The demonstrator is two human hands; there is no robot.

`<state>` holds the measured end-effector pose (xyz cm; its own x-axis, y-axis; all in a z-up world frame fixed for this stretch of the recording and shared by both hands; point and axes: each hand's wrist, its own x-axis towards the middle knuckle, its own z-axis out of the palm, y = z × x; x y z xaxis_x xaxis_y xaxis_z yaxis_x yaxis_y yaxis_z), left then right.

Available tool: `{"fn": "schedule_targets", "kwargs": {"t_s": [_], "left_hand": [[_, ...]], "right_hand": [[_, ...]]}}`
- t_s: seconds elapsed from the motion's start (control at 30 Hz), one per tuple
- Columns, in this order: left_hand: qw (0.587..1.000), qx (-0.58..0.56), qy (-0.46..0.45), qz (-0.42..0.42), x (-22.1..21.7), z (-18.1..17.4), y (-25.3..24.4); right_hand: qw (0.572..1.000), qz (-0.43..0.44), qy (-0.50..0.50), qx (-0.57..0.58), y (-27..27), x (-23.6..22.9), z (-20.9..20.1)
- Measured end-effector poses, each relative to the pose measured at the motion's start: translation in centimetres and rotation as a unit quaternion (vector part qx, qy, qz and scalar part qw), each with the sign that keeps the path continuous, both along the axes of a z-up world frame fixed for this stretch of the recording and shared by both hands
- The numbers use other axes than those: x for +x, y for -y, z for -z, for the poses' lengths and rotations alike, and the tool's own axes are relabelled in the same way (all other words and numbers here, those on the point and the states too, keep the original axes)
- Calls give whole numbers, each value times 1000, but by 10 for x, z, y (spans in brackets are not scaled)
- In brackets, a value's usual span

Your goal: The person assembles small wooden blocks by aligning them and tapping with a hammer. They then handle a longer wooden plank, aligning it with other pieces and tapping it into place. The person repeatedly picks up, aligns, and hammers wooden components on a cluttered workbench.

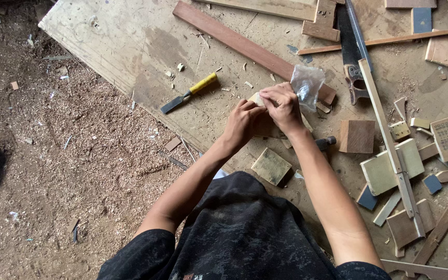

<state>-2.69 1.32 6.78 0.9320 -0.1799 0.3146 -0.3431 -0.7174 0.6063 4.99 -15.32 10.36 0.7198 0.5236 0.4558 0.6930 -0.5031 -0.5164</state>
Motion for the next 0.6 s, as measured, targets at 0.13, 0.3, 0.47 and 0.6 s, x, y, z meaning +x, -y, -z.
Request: {"fn": "schedule_targets", "kwargs": {"t_s": [0.13, 0.3, 0.47, 0.6], "left_hand": [[1000, -1, -11, -3, -1, 1, 1], [999, -45, -2, -17, -1, -9, 1], [992, -120, -10, -31, -5, -15, -3], [978, -204, -28, -39, 3, -7, -1]], "right_hand": [[998, -8, -61, 15, 12, 1, 4], [949, 92, -300, 32, 10, 14, -9], [910, 59, -411, -16, 9, 19, -24], [902, 80, -423, -47, 8, 26, -23]]}}
